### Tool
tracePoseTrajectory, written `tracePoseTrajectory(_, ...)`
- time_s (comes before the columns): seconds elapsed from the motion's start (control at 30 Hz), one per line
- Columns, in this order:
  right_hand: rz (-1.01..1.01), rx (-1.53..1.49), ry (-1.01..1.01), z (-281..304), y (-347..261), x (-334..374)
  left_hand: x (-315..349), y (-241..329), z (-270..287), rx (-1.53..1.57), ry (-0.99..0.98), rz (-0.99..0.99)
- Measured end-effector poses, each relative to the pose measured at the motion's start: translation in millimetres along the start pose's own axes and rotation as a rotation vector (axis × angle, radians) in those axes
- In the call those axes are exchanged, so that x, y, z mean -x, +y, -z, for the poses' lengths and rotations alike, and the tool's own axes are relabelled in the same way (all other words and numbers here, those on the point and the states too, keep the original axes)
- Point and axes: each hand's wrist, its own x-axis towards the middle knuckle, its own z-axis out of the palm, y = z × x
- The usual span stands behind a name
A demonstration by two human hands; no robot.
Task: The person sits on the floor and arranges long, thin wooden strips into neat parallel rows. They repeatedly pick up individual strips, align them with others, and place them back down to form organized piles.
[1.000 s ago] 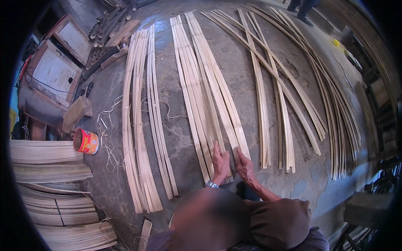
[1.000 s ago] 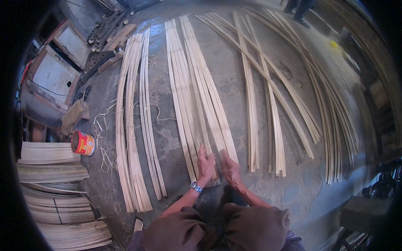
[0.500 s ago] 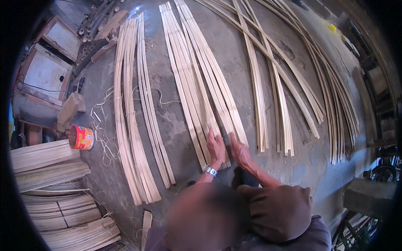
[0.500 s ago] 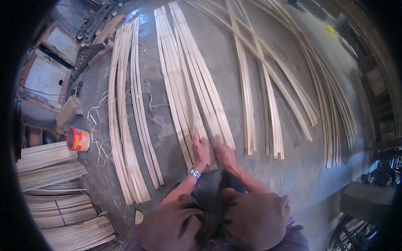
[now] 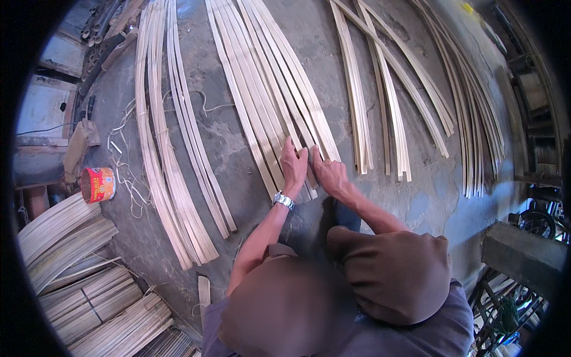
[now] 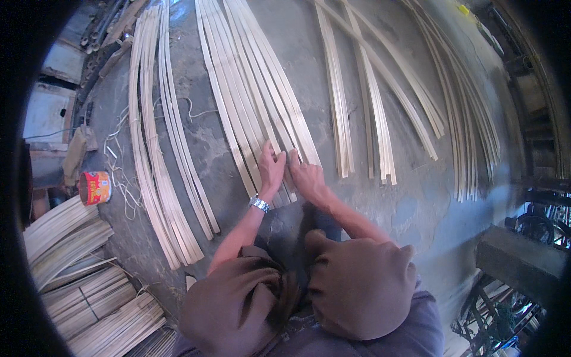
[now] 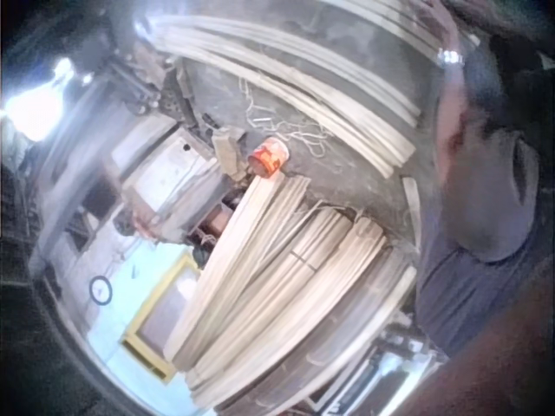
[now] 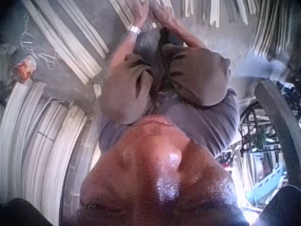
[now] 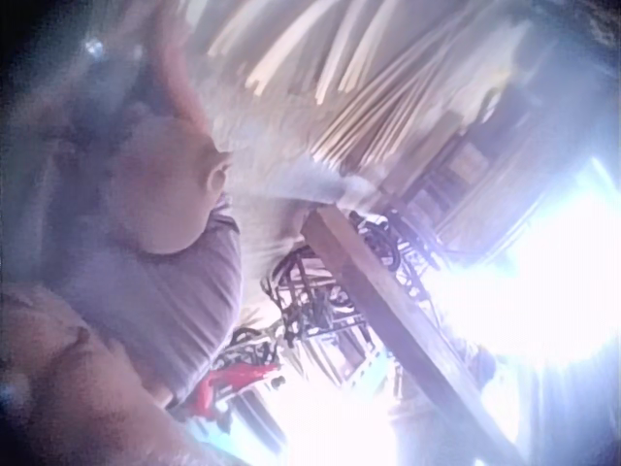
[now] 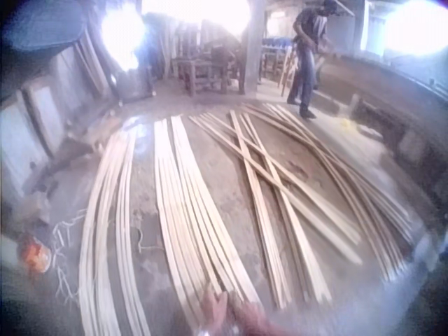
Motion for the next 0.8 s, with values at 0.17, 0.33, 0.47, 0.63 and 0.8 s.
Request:
tracePoseTrajectory(0.17,0.008,0.059,-0.084,8.2,-1.9,0.0,-11.9,14.1,10.1,-0.004,-0.079,0.063)
tracePoseTrajectory(0.33,0.021,0.073,-0.061,8.7,14.4,-0.8,-17.2,23.3,5.6,-0.02,-0.086,0.05)
tracePoseTrajectory(0.47,-0.047,-0.06,-0.089,20.2,13.0,-2.4,-18.7,18.7,4.8,-0.045,-0.104,0.045)
tracePoseTrajectory(0.63,0.184,-0.4,0.371,-7.4,23.1,1.8,-15.7,5.5,0.9,-0.022,-0.043,0.037)
tracePoseTrajectory(0.8,-0.051,-0.739,0.172,-18.1,12.9,8.5,-19.0,-7.0,-11.7,0.052,-0.007,-0.015)
